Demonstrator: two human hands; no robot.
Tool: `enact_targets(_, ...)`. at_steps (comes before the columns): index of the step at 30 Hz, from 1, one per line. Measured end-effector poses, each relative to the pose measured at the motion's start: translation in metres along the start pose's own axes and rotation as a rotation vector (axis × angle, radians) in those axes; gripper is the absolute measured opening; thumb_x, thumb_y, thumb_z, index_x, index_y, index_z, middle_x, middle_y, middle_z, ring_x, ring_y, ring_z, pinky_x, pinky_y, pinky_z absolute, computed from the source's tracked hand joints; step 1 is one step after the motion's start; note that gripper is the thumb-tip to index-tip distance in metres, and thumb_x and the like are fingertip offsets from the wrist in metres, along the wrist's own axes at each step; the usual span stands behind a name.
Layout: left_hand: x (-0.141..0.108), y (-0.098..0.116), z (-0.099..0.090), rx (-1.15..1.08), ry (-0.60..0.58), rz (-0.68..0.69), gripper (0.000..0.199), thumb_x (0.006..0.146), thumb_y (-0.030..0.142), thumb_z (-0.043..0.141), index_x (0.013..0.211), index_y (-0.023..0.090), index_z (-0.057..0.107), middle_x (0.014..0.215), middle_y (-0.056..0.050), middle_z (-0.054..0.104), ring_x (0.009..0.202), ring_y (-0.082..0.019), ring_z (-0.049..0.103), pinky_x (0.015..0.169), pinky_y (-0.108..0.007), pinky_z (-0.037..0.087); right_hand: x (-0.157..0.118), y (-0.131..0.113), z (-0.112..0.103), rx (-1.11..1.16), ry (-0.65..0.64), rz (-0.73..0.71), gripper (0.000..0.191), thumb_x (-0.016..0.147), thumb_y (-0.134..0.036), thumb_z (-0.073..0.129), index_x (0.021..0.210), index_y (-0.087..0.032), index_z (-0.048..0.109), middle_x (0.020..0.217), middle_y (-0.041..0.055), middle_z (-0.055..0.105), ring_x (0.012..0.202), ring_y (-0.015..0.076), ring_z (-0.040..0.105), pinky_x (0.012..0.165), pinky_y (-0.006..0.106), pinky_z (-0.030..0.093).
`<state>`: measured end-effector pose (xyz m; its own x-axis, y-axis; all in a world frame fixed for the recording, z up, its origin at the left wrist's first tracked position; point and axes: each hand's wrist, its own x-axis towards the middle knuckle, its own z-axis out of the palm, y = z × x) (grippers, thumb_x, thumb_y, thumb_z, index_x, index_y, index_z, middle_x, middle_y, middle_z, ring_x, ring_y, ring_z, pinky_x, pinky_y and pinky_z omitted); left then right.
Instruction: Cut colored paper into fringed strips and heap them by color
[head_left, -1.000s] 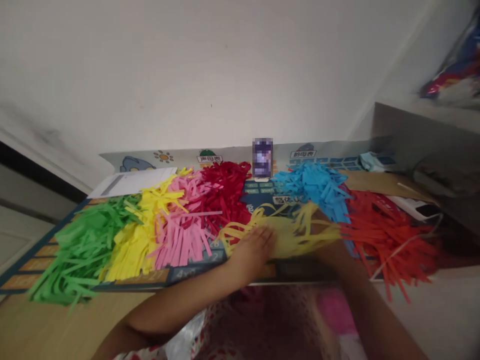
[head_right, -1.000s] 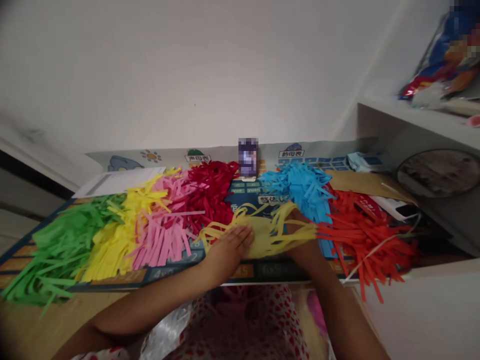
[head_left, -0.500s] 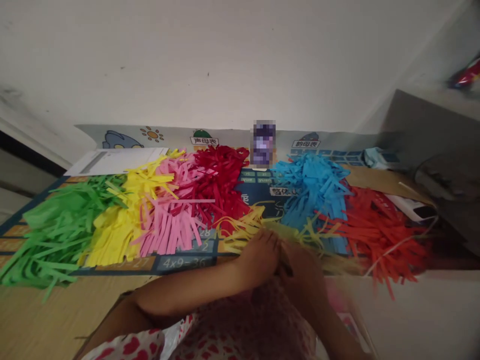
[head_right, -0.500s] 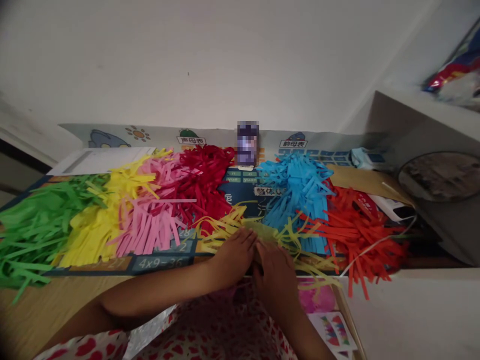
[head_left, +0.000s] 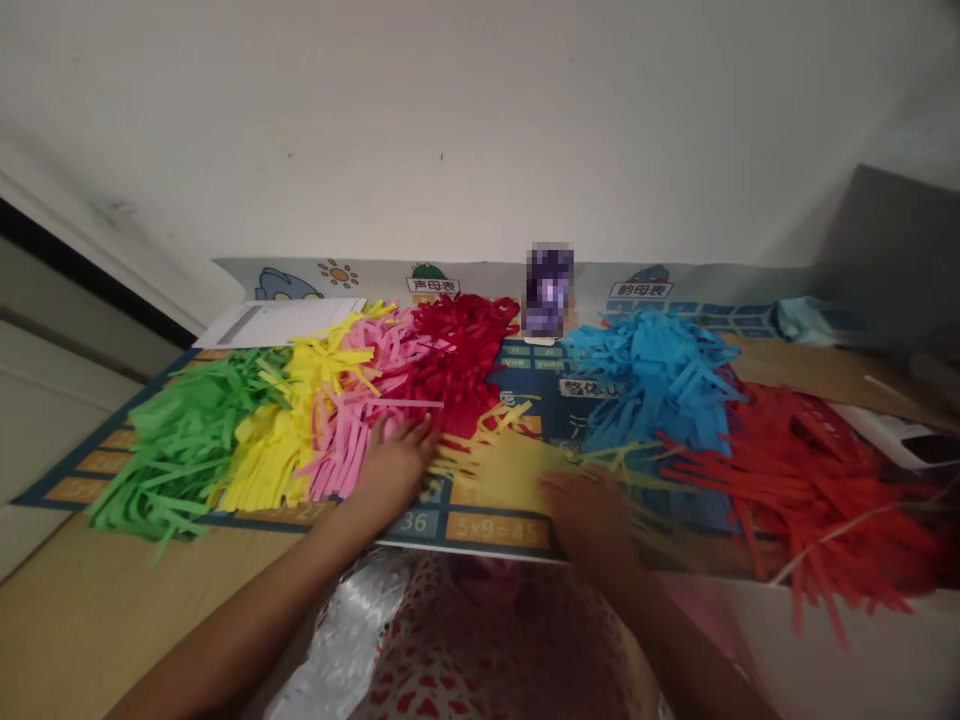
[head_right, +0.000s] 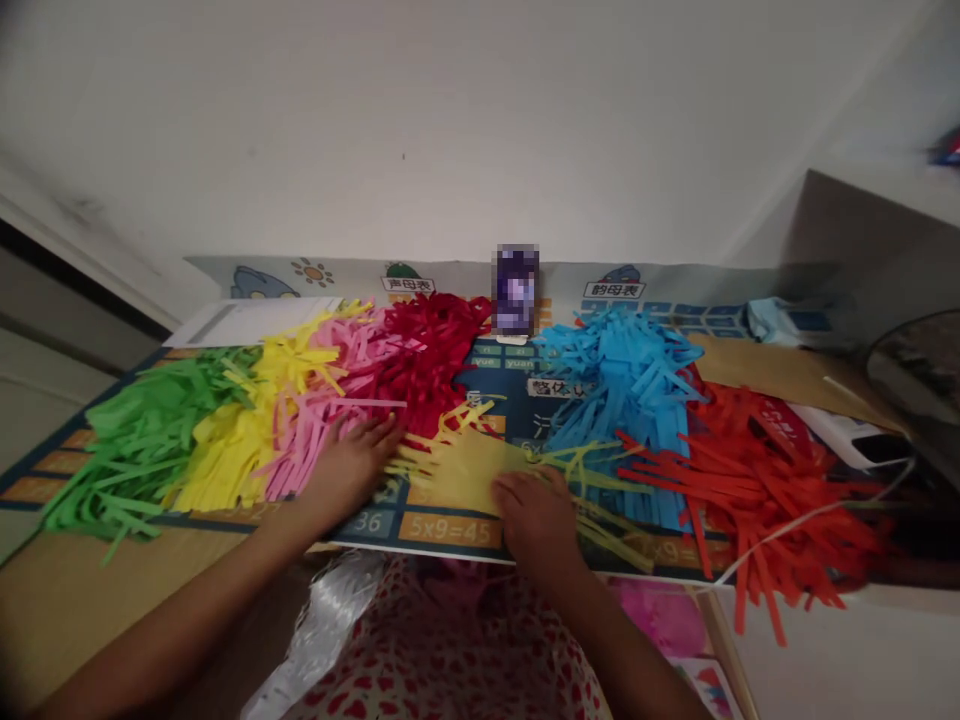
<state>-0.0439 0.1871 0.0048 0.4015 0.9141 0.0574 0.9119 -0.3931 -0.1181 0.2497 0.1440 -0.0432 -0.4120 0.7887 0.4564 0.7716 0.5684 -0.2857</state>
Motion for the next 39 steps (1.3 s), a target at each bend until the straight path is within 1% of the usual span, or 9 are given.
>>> enact_targets(4,-0.044,0.000,-0.037,0.076,-0.041,-0.065,0.046,0.082,0.021,0.059,0.128,0.017,0.059,0.134,-0.019,0.058,0.126,-0.039,0.050,0.106,-0.063,0.030,-0.002,0.005,-0.003,0.054,-0.126,-0.085,0.030,0.087,-0.010,0.048,0.106,-0.024,0.067,0.110,0.0044,0.071,0.102,0.0177,0.062,0.106,0.040,0.026)
enact_targets(7,-0.042,0.045,-0.047,-0.145,0.013,0.196,0.046,0.088,0.030,0.055,0.133,0.022,0.054,0.137,-0.012,0.057,0.128,-0.029,0.050,0.112,-0.051,0.032,-0.003,0.005,-0.008,0.048,-0.154,-0.097,0.028,0.088,-0.010,0.048,0.106,-0.023,0.066,0.111,0.0057,0.070,0.103,0.0190,0.062,0.105,0.042,0.027)
enact_targets(9,-0.026,0.081,-0.034,-0.309,-0.016,0.415,0.055,0.090,0.036,0.053,0.140,0.017,0.045,0.141,-0.012,0.053,0.130,-0.024,0.049,0.112,-0.041,0.035,-0.004,0.003,-0.009,0.032,-0.164,-0.099,0.028,0.089,-0.011,0.049,0.107,-0.024,0.066,0.110,0.0059,0.070,0.101,0.0191,0.063,0.103,0.042,0.030)
enact_targets(14,0.013,0.122,0.014,-0.275,-0.092,0.427,0.047,0.094,0.025,0.043,0.140,0.014,0.044,0.146,-0.013,0.047,0.135,-0.028,0.043,0.112,-0.047,0.031,-0.017,0.019,-0.015,-0.065,-0.157,-0.130,0.036,0.088,-0.008,0.045,0.114,-0.024,0.064,0.113,0.0041,0.070,0.105,0.0182,0.062,0.105,0.043,0.029)
enact_targets(20,0.013,0.112,0.008,-0.297,-0.154,0.336,0.044,0.093,0.027,0.046,0.136,0.019,0.048,0.147,-0.010,0.046,0.132,-0.030,0.045,0.107,-0.052,0.035,-0.033,0.073,-0.069,-0.387,-0.114,0.147,0.035,0.082,-0.009,0.048,0.110,-0.019,0.066,0.116,0.0091,0.068,0.108,0.0256,0.060,0.102,0.048,0.035)
enact_targets(24,0.015,0.118,-0.002,-0.311,-0.178,0.302,0.045,0.088,0.026,0.054,0.132,0.021,0.052,0.146,-0.013,0.047,0.118,-0.029,0.055,0.100,-0.049,0.041,-0.024,0.046,-0.094,-0.310,-0.029,0.082,0.043,0.086,-0.024,0.051,0.128,-0.015,0.054,0.138,0.0135,0.052,0.123,0.0297,0.049,0.104,0.049,0.035)
enact_targets(29,0.019,0.124,-0.007,-0.281,-0.190,0.273,0.046,0.086,0.027,0.056,0.132,0.018,0.054,0.145,-0.017,0.047,0.118,-0.034,0.055,0.100,-0.053,0.041,0.004,-0.005,-0.052,-0.071,-0.243,-0.064,0.035,0.088,-0.019,0.051,0.123,-0.022,0.059,0.125,0.0095,0.063,0.113,0.0238,0.057,0.104,0.044,0.032)
enact_targets(33,0.017,0.093,-0.008,-0.269,-0.195,0.211,0.051,0.082,0.024,0.062,0.132,0.019,0.055,0.145,-0.016,0.047,0.126,-0.034,0.051,0.102,-0.052,0.039,0.008,0.021,-0.024,0.002,-0.334,0.060,0.025,0.083,-0.010,0.052,0.096,-0.023,0.070,0.098,0.0052,0.072,0.091,0.0198,0.064,0.086,0.036,0.039)
enact_targets(39,0.015,0.048,-0.028,-0.292,-0.139,0.180,0.050,0.078,0.015,0.063,0.127,0.022,0.058,0.128,-0.009,0.064,0.122,-0.029,0.053,0.100,-0.047,0.038,0.007,0.051,-0.032,0.109,-0.321,0.071,0.029,0.076,-0.007,0.054,0.094,-0.022,0.071,0.098,0.0045,0.073,0.093,0.0210,0.064,0.084,0.035,0.039)
